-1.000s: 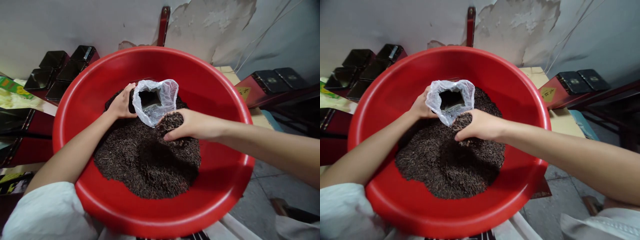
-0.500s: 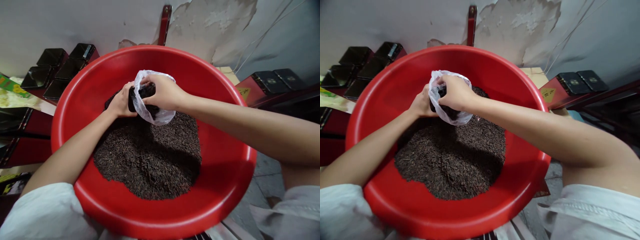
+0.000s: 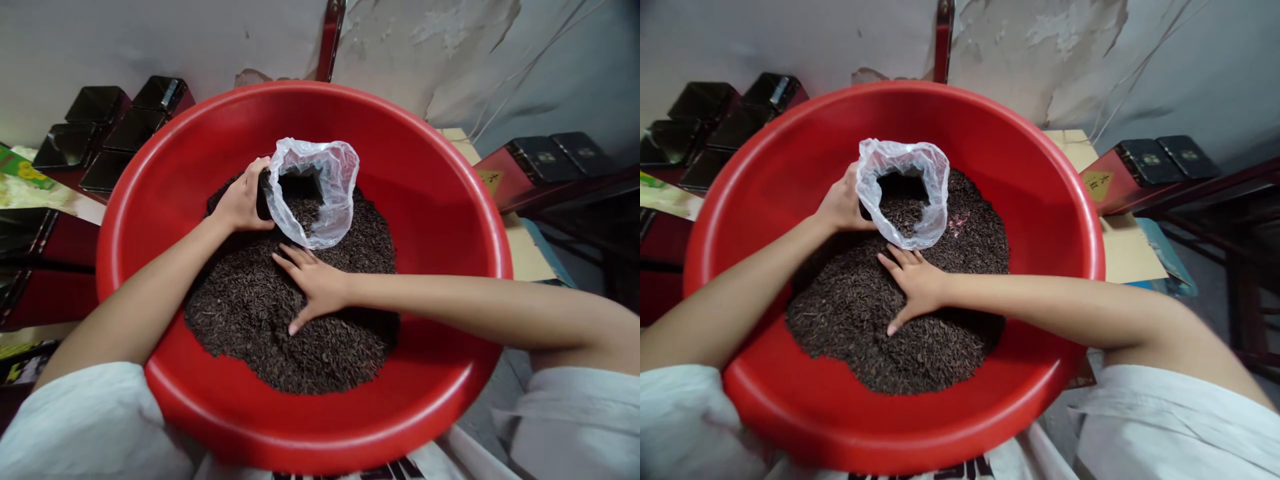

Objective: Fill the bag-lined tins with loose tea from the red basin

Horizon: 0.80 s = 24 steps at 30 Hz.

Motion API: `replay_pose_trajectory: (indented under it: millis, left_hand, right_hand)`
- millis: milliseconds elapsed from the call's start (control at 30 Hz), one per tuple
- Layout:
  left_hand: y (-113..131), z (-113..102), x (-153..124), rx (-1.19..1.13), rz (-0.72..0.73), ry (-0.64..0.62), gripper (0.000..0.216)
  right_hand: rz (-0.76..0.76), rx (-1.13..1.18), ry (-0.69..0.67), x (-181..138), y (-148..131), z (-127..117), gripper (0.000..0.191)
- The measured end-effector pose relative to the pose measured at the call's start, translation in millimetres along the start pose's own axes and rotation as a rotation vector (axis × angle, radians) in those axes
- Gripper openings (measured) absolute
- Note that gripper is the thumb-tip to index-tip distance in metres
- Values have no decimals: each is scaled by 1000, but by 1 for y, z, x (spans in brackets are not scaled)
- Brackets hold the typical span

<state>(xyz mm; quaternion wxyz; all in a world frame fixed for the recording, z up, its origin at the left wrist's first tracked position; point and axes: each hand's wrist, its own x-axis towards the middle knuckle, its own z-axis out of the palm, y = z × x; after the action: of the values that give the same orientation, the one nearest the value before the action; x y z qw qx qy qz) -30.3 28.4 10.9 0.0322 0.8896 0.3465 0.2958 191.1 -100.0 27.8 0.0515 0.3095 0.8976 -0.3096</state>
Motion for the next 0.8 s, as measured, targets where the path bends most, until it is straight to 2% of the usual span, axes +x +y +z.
replay_pose_trajectory:
  millis: [100, 200, 333, 500, 600, 700, 800]
  left_hand:
    - [-4, 0, 0, 4, 76, 3, 107]
    - [-9, 2, -1, 19, 101, -16, 104]
    - [-12, 4, -3, 4, 53, -32, 102]
    - [-10, 2, -3, -23, 55, -31, 103]
    - [-13, 2, -3, -22, 53, -35, 101]
    - [-17, 3, -3, 1, 36, -57, 103]
    - [-16, 2, -3, 26, 10, -99, 103]
  right_hand:
    - [56, 87, 33, 36, 5, -4, 146]
    - [16, 127, 116, 64, 7, -6, 148]
    - [7, 152, 132, 77, 5, -1, 138]
    - [56, 142, 14, 60, -6, -2, 111]
    - [32, 69, 30, 45, -13, -6, 102]
    - [16, -31, 61, 28, -19, -9, 84]
    - [41, -44, 13, 8, -24, -11, 67]
